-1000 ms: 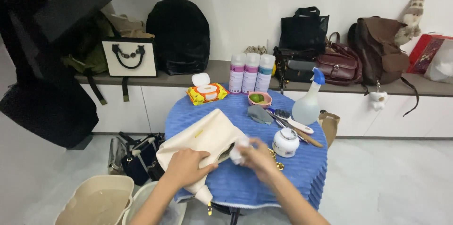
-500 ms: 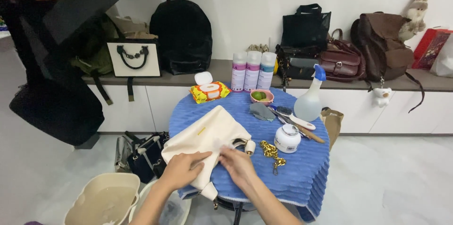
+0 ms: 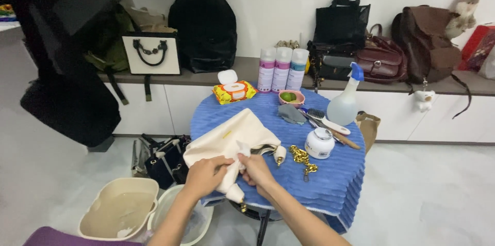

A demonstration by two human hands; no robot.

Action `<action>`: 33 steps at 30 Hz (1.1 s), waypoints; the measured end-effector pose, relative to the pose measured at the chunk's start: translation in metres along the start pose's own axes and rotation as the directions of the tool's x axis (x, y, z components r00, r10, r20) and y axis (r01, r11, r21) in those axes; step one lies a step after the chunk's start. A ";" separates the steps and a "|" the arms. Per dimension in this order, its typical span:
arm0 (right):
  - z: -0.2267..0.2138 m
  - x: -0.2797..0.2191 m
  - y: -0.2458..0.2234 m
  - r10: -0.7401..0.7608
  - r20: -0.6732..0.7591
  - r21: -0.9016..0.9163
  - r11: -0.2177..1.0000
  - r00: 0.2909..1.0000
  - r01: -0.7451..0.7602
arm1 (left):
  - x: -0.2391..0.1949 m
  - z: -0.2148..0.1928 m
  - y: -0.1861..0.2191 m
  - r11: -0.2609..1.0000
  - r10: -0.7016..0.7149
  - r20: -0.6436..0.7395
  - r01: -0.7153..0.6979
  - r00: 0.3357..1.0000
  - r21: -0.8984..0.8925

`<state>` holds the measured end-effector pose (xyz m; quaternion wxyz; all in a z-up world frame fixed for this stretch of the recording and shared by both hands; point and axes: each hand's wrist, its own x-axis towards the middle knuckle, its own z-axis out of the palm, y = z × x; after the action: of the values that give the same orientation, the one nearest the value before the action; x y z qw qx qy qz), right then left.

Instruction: Cleaning a white leather bag using wet wipes and leather cleaning products at a workshop station.

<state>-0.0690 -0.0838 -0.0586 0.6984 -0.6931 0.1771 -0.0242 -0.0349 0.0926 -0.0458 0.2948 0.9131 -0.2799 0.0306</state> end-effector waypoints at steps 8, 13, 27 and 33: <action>-0.087 0.047 -0.035 0.106 -0.243 0.218 0.975 0.964 -0.052 | -0.007 0.006 -0.007 0.999 -0.038 0.026 0.037 0.999 0.032; -0.079 -0.010 -0.036 0.146 -0.022 0.038 0.989 0.989 -0.146 | 0.009 0.013 0.034 0.975 -0.173 -0.019 0.174 0.985 0.136; -0.034 0.023 -0.020 0.157 0.064 0.438 0.883 0.986 -0.169 | 0.019 0.040 0.029 0.581 0.801 -0.411 -0.400 0.434 0.709; -0.096 0.102 0.008 0.273 0.079 0.792 0.567 0.959 -0.227 | 0.011 0.019 0.040 0.599 0.794 -0.388 -0.495 0.468 0.630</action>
<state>-0.0019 -0.2038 -0.0863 0.9239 -0.2781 0.2621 -0.0195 -0.0484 0.0498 -0.0382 0.1247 0.7017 -0.4806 0.5110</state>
